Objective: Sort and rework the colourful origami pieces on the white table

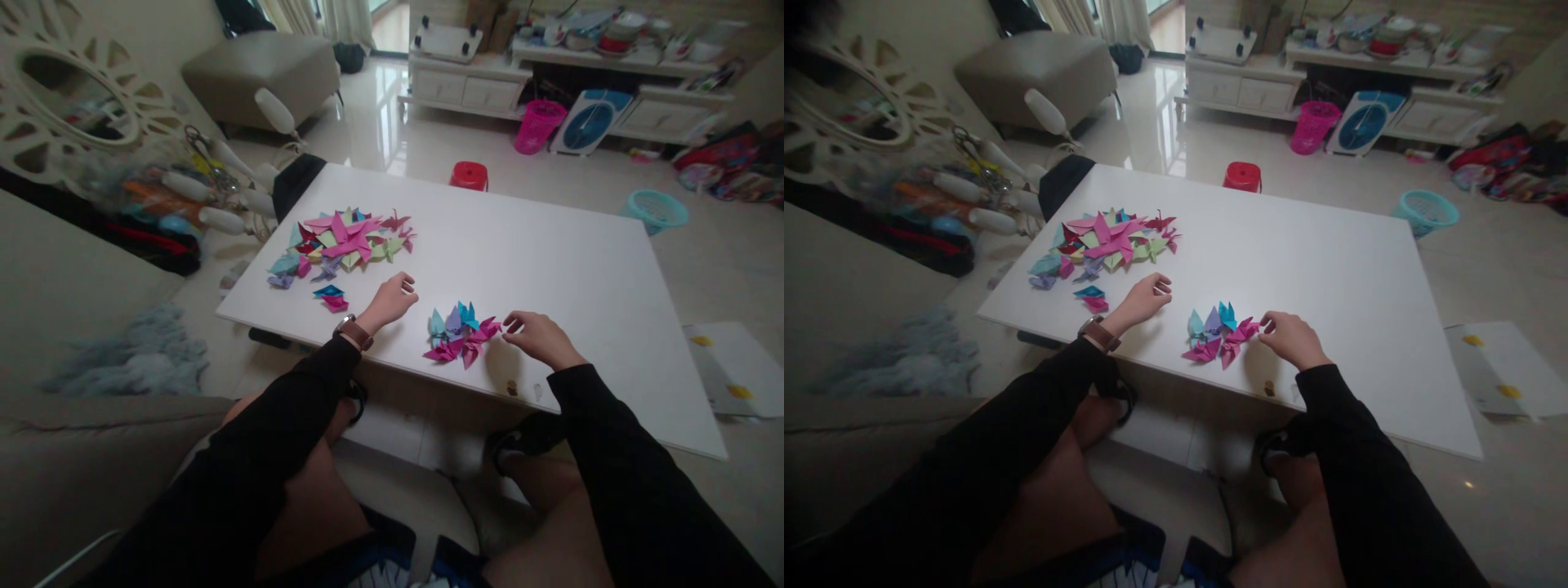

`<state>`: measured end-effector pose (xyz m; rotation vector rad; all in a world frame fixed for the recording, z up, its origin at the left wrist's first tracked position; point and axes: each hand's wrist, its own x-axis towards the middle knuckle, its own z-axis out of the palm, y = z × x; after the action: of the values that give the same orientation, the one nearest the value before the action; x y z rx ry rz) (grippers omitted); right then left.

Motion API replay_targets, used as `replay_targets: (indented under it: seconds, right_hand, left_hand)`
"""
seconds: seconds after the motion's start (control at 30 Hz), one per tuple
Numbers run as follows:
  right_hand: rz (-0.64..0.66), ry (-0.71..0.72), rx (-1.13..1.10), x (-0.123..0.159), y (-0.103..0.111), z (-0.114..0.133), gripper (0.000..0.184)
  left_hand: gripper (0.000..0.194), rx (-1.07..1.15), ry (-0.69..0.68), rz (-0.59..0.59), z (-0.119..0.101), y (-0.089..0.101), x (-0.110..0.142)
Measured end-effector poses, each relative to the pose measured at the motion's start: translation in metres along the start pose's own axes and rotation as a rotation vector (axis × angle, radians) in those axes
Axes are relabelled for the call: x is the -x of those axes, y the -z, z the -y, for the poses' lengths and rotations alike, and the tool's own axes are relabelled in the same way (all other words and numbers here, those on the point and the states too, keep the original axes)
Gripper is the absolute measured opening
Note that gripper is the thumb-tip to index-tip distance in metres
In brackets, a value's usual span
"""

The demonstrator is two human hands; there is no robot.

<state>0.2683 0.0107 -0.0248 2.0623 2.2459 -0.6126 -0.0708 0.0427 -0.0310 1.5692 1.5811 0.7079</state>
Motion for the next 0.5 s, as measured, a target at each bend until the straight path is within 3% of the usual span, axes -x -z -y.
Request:
replay_targets:
  seconds: [0.23,0.5]
  right_hand:
    - [0.0,0.018,-0.013,0.0,-0.002,-0.006,0.024]
    - [-0.022,0.006,-0.018,0.01,-0.004,-0.026,0.024]
  left_hand:
    - [0.046,0.001,0.273,-0.133,0.027,0.033,-0.02]
    - [0.053,-0.193,0.462,-0.318,0.053,0.076,-0.033]
